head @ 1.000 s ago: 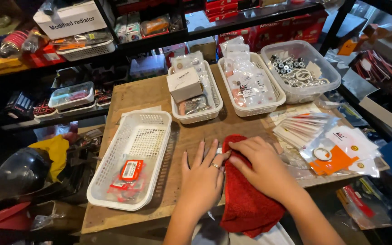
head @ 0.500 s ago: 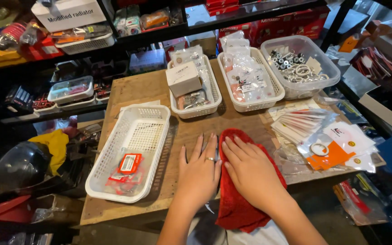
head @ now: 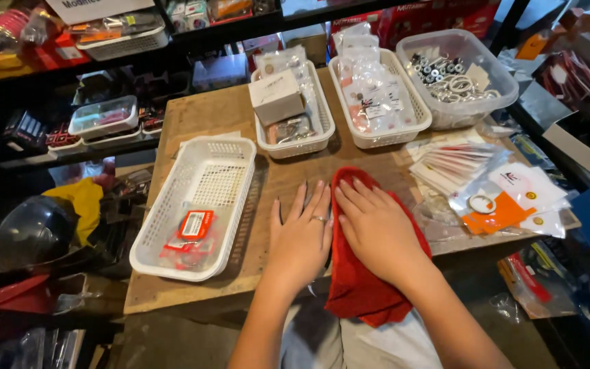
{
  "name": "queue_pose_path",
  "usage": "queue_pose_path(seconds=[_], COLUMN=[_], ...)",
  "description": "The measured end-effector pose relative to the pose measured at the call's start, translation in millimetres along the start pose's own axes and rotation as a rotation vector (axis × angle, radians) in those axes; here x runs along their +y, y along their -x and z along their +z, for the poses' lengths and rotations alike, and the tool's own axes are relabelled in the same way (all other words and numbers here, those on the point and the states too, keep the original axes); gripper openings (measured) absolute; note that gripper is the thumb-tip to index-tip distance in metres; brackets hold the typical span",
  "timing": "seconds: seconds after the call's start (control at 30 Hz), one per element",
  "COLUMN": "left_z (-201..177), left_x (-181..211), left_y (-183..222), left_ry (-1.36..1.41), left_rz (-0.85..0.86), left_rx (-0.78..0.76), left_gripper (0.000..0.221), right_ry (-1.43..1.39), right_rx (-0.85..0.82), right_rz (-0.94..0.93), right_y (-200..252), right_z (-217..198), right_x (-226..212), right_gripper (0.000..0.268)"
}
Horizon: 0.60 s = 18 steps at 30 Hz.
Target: Cleaning and organizing small motorcycle gaskets and O-rings at a workbench in a parts room.
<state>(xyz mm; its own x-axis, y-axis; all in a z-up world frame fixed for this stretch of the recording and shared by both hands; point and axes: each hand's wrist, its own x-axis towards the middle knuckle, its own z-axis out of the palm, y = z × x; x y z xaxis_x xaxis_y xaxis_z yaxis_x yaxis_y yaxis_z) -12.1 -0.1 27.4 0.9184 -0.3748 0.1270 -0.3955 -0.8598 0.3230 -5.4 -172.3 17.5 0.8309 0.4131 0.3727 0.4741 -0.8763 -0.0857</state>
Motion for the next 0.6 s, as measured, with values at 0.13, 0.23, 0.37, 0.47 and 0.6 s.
queue_pose_path(seconds=[0.13,0.23,0.37,0.47,0.6], left_z=[-2,0,5,1,0], left_x=[0,-1,-2,-1,-2], left_y=[-3,-3,-3,-3,-2], left_ry=[-0.009,-0.009,-0.054,-0.038,-0.046], left_rz=[0.001,0.008,0.014,0.009,-0.005], left_rx=[0.021,0.006,0.010,-0.010,-0.011], left_gripper=[0.058,0.058,0.059,0.058,0.059], right_ry=[-0.034,-0.007,-0.026,-0.013,-0.012], right_rx=[0.011,0.003,-0.062,-0.104,-0.080], right_rz=[0.012,0.041,0.070,0.091,0.050], right_y=[29,39,8,-13,7], right_z=[-10,-8,-9,12,-7], right_x=[-8,-10,-6,8,5], right_gripper=[0.048,0.049,0.049,0.052,0.049])
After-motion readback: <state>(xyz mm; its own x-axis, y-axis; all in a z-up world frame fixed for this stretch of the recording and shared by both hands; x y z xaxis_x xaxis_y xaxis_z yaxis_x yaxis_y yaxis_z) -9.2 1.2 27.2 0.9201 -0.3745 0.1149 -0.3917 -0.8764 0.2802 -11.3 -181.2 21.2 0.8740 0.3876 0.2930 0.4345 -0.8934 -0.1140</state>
